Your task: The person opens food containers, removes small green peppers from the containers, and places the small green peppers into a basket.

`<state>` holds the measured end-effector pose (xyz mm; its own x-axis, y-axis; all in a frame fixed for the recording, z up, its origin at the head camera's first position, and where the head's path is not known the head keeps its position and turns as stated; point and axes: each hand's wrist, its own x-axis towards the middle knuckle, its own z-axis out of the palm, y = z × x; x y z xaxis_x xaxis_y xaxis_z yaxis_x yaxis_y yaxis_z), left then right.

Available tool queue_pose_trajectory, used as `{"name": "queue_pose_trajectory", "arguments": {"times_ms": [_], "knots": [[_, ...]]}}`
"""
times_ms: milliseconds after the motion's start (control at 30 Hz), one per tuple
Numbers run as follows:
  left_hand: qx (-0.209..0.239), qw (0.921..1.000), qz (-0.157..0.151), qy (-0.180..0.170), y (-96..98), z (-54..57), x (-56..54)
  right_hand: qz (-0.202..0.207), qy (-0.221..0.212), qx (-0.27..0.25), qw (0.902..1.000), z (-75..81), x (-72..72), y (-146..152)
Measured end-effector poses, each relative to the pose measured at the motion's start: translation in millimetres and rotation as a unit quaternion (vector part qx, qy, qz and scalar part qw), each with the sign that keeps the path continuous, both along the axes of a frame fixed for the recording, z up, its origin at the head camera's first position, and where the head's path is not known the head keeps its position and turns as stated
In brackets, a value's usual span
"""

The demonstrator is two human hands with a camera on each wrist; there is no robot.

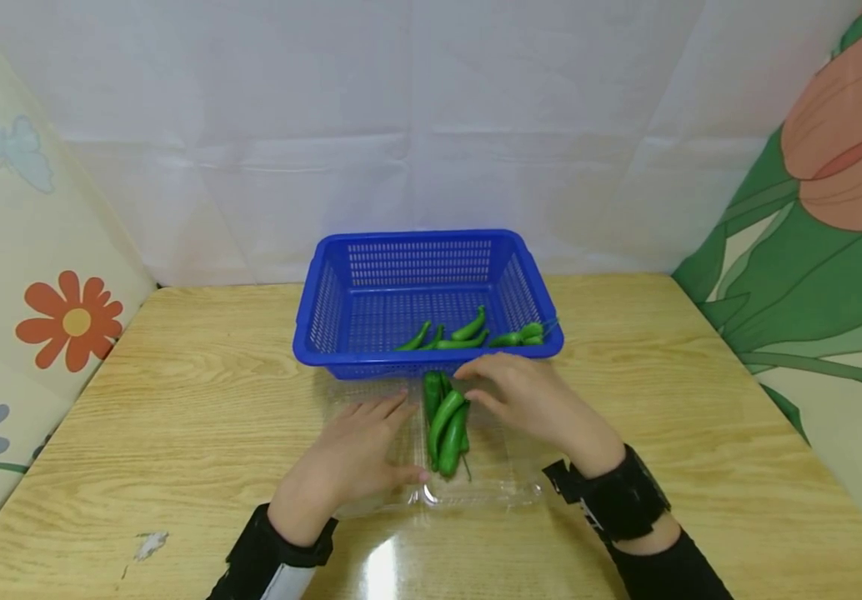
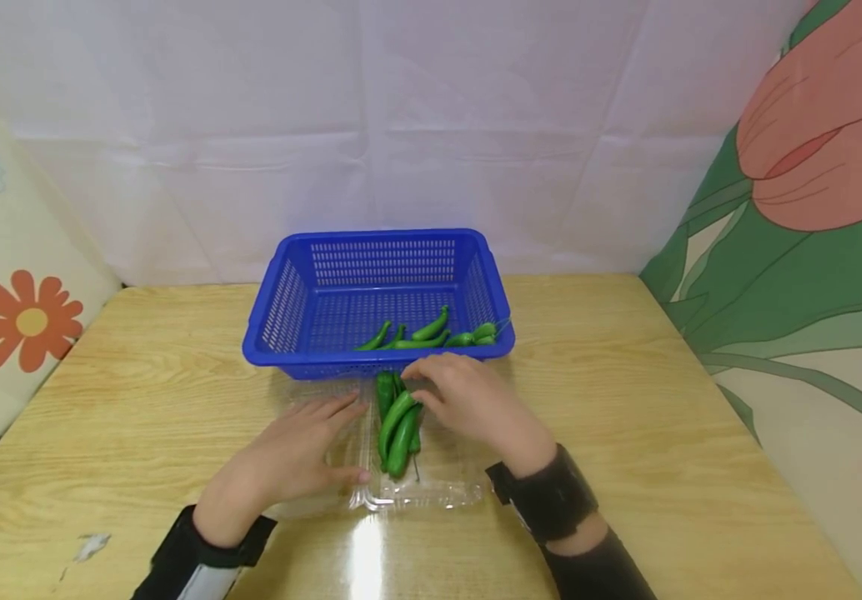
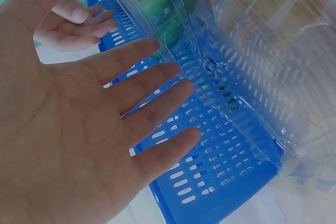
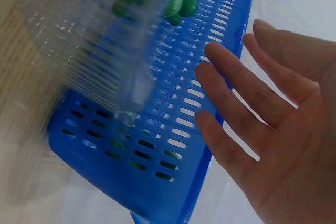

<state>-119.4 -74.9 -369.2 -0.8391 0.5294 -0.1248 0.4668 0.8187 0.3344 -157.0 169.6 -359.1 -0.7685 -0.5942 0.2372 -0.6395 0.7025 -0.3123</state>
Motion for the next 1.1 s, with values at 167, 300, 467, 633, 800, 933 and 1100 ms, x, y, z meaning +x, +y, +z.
{"name": "queue_pose_trajectory", "arguments": {"times_ms": [167, 300, 467, 633, 800, 933, 1100], "knots": [[-0.001, 1.0, -0.002, 0.0, 0.1, -0.1, -0.5, 0.003, -0.016, 0.015, 0.9998, -5.6, -0.5, -2], [0.001, 1.0, -0.004, 0.001, 0.1, 0.0, -0.5, -0.007, -0.029, 0.025, 0.9993, -9.4, -0.7, -4], [0.0, 1.0, -0.003, -0.005, 0.1, 0.2, -0.2, -0.004, -0.05, 0.031, 0.9983, -13.7, -1.7, -7], [-0.003, 1.0, -0.006, -0.002, 0.1, -0.3, -0.5, -0.005, -0.057, 0.03, 0.9979, -16.8, -2.8, -8], [-0.006, 1.0, -0.007, 0.001, 0.2, -0.7, -0.8, -0.011, -0.071, 0.029, 0.997, -19.3, -4.6, -8], [-0.007, 0.9999, -0.007, -0.002, 0.2, -0.8, -0.9, -0.006, -0.08, 0.026, 0.9964, -21.4, -6.0, -7], [-0.01, 0.9999, -0.007, -0.005, 0.4, -0.9, -1.1, -0.004, -0.087, 0.026, 0.9959, -24.2, -7.3, -7]]}}
